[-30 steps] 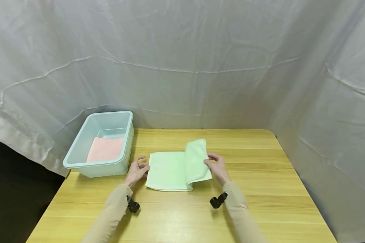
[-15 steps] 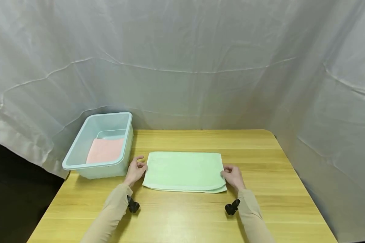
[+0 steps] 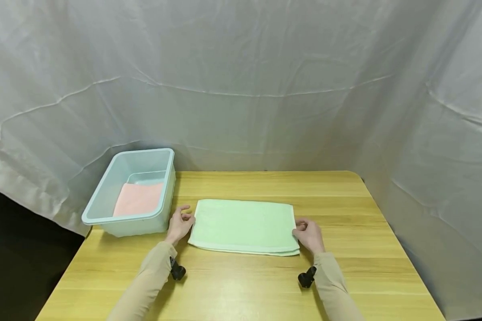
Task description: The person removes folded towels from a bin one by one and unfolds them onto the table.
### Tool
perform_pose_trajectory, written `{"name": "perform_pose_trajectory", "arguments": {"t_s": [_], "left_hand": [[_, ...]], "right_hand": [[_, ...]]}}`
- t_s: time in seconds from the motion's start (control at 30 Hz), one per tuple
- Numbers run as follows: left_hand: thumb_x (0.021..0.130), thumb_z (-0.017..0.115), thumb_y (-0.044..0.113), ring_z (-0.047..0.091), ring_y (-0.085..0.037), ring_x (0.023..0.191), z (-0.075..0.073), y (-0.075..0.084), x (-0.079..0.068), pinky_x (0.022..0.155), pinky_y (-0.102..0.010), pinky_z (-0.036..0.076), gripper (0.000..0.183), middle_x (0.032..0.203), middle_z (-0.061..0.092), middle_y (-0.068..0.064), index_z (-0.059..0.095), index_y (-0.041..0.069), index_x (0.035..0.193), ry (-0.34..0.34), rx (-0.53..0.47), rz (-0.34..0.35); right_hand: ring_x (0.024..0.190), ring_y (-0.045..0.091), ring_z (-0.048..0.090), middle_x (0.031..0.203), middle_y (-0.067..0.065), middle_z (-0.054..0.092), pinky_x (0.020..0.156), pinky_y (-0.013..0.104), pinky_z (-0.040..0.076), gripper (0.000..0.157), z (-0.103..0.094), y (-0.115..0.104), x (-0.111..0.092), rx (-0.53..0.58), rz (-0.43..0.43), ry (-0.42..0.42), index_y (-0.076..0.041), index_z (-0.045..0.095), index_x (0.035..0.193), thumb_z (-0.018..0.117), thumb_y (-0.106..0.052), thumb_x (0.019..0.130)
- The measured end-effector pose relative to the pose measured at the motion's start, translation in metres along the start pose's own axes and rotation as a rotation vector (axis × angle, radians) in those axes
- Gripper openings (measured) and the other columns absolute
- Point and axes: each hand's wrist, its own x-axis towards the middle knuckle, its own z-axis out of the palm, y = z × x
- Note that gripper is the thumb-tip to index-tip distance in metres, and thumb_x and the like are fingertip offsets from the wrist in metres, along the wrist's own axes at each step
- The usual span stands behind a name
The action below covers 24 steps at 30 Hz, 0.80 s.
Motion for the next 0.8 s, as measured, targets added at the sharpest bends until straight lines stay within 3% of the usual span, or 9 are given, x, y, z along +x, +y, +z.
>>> {"name": "perform_pose_trajectory", "arguments": {"t_s": [0.17,0.27,0.4,0.57,0.67,0.8], "left_hand": [[0.094,0.062,0.007,0.068,-0.032,0.097,0.0,0.006,-0.003,0.079,-0.039,0.058,0.048,0.109,0.07,-0.021,0.049,-0.002,0.139,0.049,-0.002,-0.029],[0.093,0.064,0.008,0.068,-0.026,0.092,0.002,0.01,-0.007,0.078,-0.032,0.057,0.048,0.107,0.071,-0.019,0.051,-0.001,0.138,0.044,-0.027,-0.018],[0.091,0.065,0.007,0.068,-0.02,0.089,0.01,0.012,-0.013,0.077,-0.026,0.055,0.05,0.106,0.072,-0.019,0.051,-0.001,0.138,-0.003,-0.06,0.01],[0.091,0.066,0.007,0.071,-0.025,0.092,0.019,0.013,-0.026,0.082,-0.035,0.059,0.051,0.104,0.073,-0.02,0.049,-0.004,0.138,-0.051,-0.092,0.038],[0.091,0.066,0.007,0.071,-0.026,0.092,0.023,0.011,-0.031,0.083,-0.037,0.06,0.053,0.104,0.073,-0.02,0.048,-0.005,0.139,-0.08,-0.101,0.047],[0.092,0.067,0.009,0.069,-0.023,0.092,0.026,0.008,-0.031,0.082,-0.033,0.059,0.056,0.108,0.072,-0.021,0.045,-0.005,0.141,-0.107,-0.124,0.026]], "right_hand": [[0.068,0.004,0.05,0.081,0.002,0.059,0.061,0.017,0.043,0.029,0.003,-0.008,-0.002,0.079,-0.037,0.126,0.006,0.067,0.114,0.064,-0.002,0.086],[0.069,0.002,0.05,0.082,0.003,0.06,0.063,0.015,0.045,0.026,0.01,-0.016,-0.003,0.143,-0.093,0.139,0.005,0.068,0.113,0.067,-0.003,0.088],[0.077,0.002,0.057,0.092,0.012,0.066,0.07,0.013,0.051,0.029,0.024,-0.027,-0.005,0.226,-0.184,0.056,0.006,0.067,0.116,0.069,-0.002,0.089],[0.088,0.011,0.065,0.103,0.024,0.069,0.08,0.013,0.054,0.033,0.032,-0.05,-0.017,0.28,-0.218,-0.065,0.01,0.063,0.121,0.069,0.002,0.089],[0.087,0.011,0.065,0.104,0.026,0.069,0.079,0.014,0.054,0.035,0.041,-0.047,-0.014,0.282,-0.226,-0.09,0.01,0.063,0.122,0.07,0.002,0.089],[0.085,0.007,0.064,0.106,0.026,0.07,0.078,0.014,0.054,0.038,0.055,-0.032,-0.003,0.324,-0.232,-0.12,0.009,0.062,0.124,0.072,-0.001,0.089]]}}
